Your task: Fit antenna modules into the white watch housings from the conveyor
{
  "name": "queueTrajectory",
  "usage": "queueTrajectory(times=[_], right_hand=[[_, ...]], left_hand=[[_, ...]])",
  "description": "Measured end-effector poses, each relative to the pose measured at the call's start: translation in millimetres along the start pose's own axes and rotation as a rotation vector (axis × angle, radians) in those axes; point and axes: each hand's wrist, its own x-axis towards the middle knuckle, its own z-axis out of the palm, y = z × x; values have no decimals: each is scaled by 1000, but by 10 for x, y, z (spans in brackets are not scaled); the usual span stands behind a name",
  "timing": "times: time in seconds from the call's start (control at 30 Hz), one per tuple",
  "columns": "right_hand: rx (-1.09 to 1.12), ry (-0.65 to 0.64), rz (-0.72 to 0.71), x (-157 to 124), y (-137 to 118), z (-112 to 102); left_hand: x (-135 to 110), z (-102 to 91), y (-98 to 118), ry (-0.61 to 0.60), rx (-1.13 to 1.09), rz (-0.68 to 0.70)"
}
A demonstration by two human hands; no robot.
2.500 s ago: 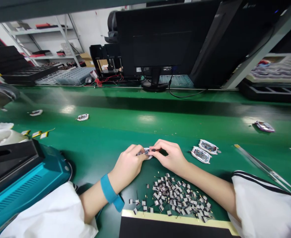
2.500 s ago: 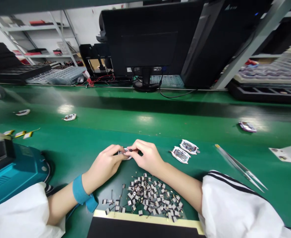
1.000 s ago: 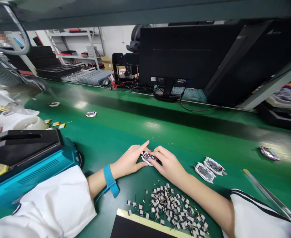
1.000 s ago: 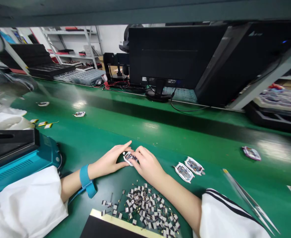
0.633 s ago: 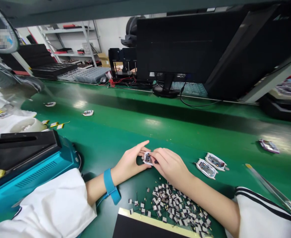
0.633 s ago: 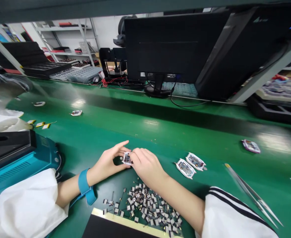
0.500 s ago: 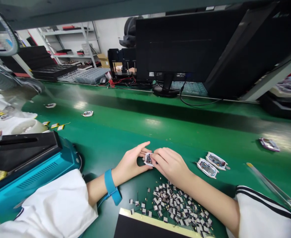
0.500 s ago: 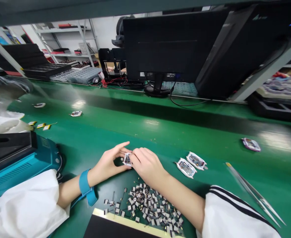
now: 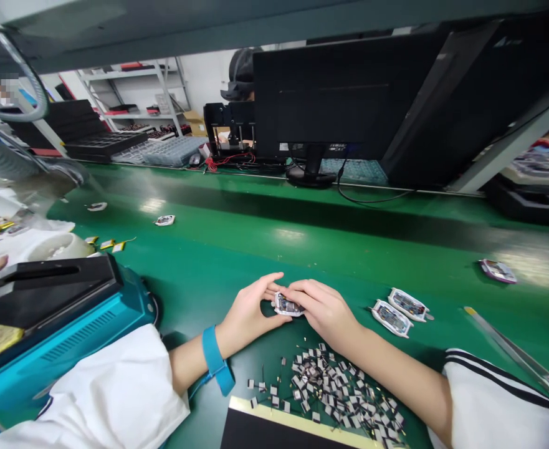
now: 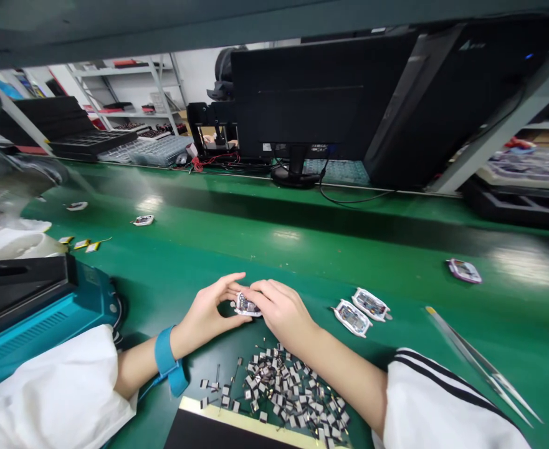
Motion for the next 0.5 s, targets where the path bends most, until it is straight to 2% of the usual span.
queueTrajectory(times=[0.1, 0.23, 0.37, 0.5], right_hand=[[-85, -25, -13, 22, -11, -39], [44, 8, 54, 40, -19, -16], [236, 109, 243, 51, -37, 34], [434, 96, 453, 64, -38, 88]], left_hand=[[-8, 4, 18, 21, 53, 19], [-14, 7, 30, 22, 34, 8], [-7, 12, 26, 5, -43, -2], [0, 10, 16, 14, -55, -2]])
